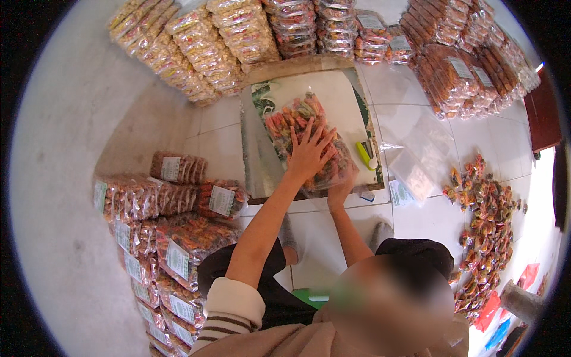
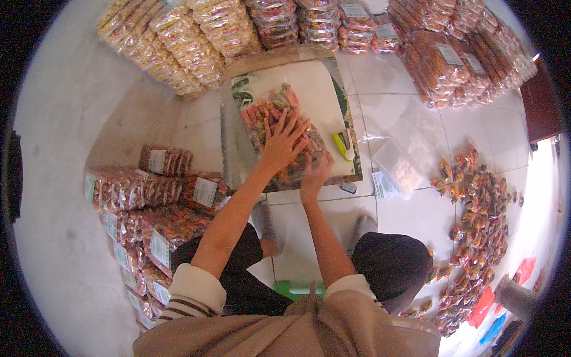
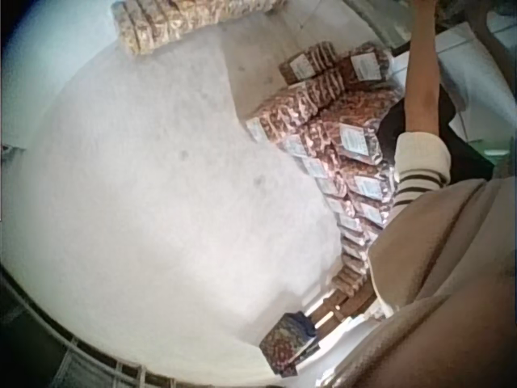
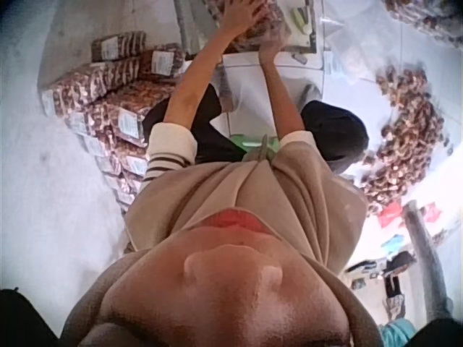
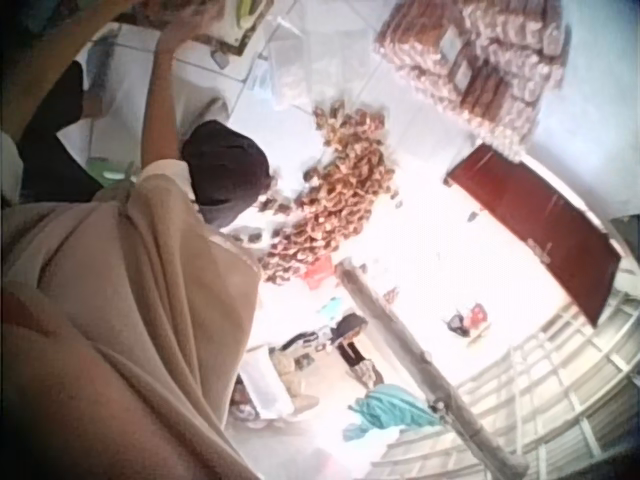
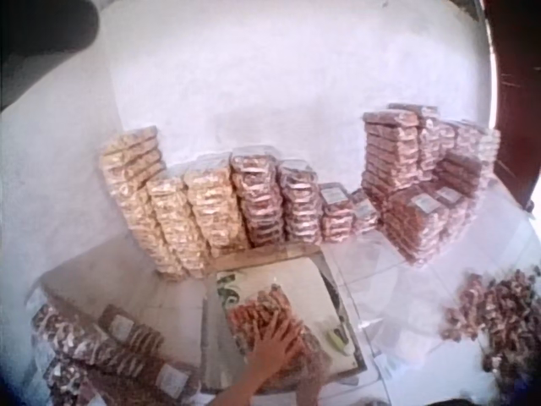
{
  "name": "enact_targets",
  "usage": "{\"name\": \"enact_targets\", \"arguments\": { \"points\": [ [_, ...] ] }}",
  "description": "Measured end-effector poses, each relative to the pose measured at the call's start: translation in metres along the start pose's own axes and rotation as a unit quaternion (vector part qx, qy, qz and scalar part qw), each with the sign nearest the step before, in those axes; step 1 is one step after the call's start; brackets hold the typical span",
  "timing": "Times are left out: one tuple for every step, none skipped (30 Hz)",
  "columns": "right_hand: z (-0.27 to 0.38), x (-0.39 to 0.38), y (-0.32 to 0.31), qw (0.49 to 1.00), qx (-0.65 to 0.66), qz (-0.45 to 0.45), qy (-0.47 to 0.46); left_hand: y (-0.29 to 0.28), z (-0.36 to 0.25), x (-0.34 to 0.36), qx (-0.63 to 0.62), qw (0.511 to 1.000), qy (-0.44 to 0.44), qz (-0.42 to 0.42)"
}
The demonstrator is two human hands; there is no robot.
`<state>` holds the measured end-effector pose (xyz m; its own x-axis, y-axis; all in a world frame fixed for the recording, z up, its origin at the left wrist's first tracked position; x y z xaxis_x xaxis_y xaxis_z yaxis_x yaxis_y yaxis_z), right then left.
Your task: The person picks up individual small bags of snack items from a pile on the floor and places them into a larger plastic bag on a wooden box, repeating this to fill the bag, then places a label inside and seals the larger bag by hand.
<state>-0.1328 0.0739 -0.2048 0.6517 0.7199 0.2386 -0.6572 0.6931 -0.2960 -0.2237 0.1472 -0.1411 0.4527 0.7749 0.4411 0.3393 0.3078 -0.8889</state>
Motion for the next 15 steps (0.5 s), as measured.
{"name": "enact_targets", "arguments": {
  "points": [
    [0.006, 0.001, 0.002, 1.0, 0.01, 0.001, 0.011, 0.0, 0.002, -0.002, 0.002, 1.0, 0.005, 0.002],
    [0.009, 0.003, 0.003, 1.0, 0.029, -0.001, -0.011, -0.001, 0.002, -0.003, -0.008, 1.0, 0.003, 0.004],
    [0.013, 0.004, 0.005, 0.998, 0.047, -0.003, -0.032, -0.002, 0.003, -0.004, -0.019, 1.0, 0.001, 0.006],
    [0.016, 0.005, 0.006, 0.996, 0.066, -0.005, -0.053, -0.002, 0.004, -0.005, -0.029, 1.0, -0.002, 0.009],
    [0.015, 0.005, 0.008, 0.997, 0.049, 0.009, -0.06, -0.002, 0.002, -0.004, -0.025, 1.0, 0.004, 0.013],
    [0.013, 0.005, 0.008, 0.997, 0.033, 0.024, -0.067, -0.003, 0.001, -0.004, -0.021, 1.0, 0.009, 0.018],
    [0.011, 0.005, 0.008, 0.996, 0.016, 0.038, -0.074, -0.003, -0.001, -0.003, -0.018, 0.999, 0.015, 0.022],
    [0.01, 0.007, 0.009, 0.996, 0.027, 0.05, -0.07, -0.002, -0.001, -0.002, -0.02, 1.0, 0.015, 0.015],
    [0.008, 0.009, 0.009, 0.995, 0.037, 0.062, -0.066, -0.002, 0.0, -0.002, -0.022, 1.0, 0.016, 0.008],
    [0.006, 0.01, 0.008, 0.994, 0.047, 0.073, -0.062, -0.002, -0.001, -0.001, -0.025, 1.0, 0.017, 0.0],
    [0.007, 0.012, 0.007, 0.994, 0.026, 0.071, -0.079, -0.002, 0.0, 0.0, -0.024, 1.0, 0.017, -0.002],
    [0.009, 0.014, 0.006, 0.993, 0.005, 0.068, -0.097, -0.002, 0.001, 0.001, -0.023, 1.0, 0.017, -0.004],
    [0.01, 0.015, 0.004, 0.991, -0.016, 0.064, -0.115, -0.002, 0.001, 0.002, -0.022, 1.0, 0.018, -0.006],
    [0.01, 0.01, 0.001, 0.993, -0.023, 0.068, -0.092, -0.004, 0.009, 0.0, -0.085, 0.996, -0.026, -0.033],
    [0.01, -0.001, -0.006, 0.995, -0.029, 0.072, -0.07, -0.01, 0.018, -0.002, -0.146, 0.985, -0.069, -0.06]
  ]
}}
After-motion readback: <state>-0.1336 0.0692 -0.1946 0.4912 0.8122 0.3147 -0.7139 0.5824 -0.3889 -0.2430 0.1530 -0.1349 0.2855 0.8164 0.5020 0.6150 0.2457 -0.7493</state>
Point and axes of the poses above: each hand's wrist, its own x-axis towards the middle knuckle, its own y-axis out of the palm, z = x × y, the point moved 2 cm from there along x, towards the middle knuckle, and after that the axes turned 5 degrees about -z, right-handed, at the moved point
